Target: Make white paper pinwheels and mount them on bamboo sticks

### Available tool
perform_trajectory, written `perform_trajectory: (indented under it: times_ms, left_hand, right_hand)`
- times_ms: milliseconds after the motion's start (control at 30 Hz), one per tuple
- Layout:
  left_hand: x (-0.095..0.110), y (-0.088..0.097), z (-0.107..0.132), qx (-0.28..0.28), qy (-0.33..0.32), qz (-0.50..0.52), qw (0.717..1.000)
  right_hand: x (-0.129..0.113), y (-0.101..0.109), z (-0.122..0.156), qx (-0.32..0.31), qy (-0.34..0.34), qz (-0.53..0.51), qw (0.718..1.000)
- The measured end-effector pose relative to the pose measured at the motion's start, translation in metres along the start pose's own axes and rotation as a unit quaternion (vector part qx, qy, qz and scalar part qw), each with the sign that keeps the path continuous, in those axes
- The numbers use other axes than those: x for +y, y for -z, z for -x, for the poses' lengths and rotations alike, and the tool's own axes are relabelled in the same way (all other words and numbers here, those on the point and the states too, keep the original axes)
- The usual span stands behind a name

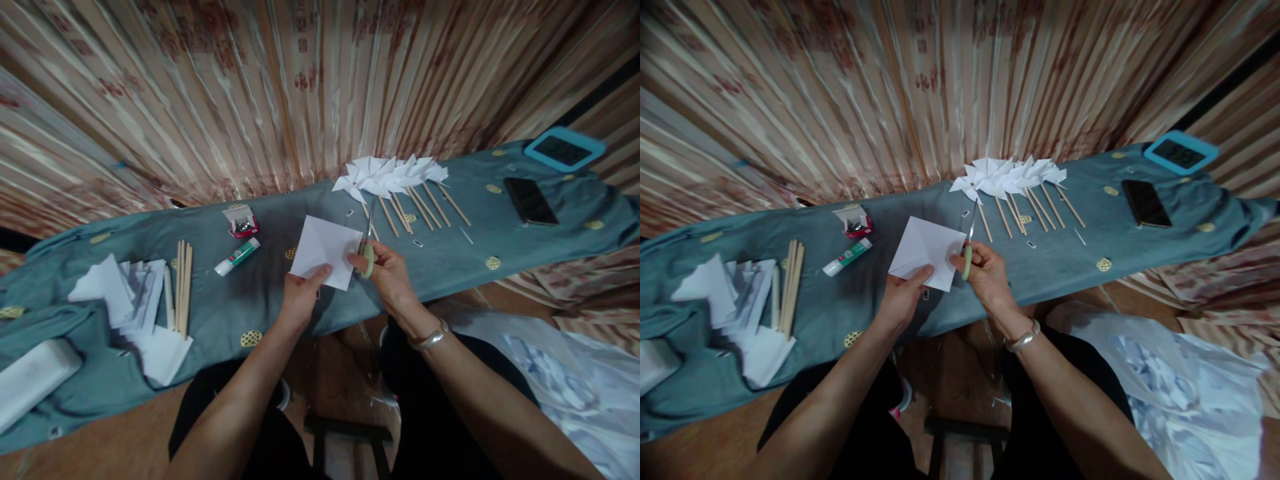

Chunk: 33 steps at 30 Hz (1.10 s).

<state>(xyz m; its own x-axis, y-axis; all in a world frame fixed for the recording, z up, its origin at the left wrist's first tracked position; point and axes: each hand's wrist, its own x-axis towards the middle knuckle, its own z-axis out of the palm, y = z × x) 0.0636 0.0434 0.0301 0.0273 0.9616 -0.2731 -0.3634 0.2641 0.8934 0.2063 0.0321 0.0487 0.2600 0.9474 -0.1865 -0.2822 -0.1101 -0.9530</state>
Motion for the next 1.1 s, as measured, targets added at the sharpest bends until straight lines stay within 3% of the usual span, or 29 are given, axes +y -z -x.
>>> perform_trajectory:
  times_ms: [733,933,1100]
  left_hand:
    - [0.010,0.006,-0.013,0.062,-0.039,0.009,0.997]
    - [0.022,0.012,-0.019,0.070,-0.055,0.020,0.996]
    - [0.028,0.017,-0.025,0.098,-0.080,0.040,0.991]
  right_hand:
    - [-0.002,0.001,0.012,-0.054,0.011,0.066,0.996]
    - [0.001,0.002,0.023,-0.107,0.005,0.089,0.990]
    - [0.012,0.000,0.036,-0.195,-0.050,0.082,0.976]
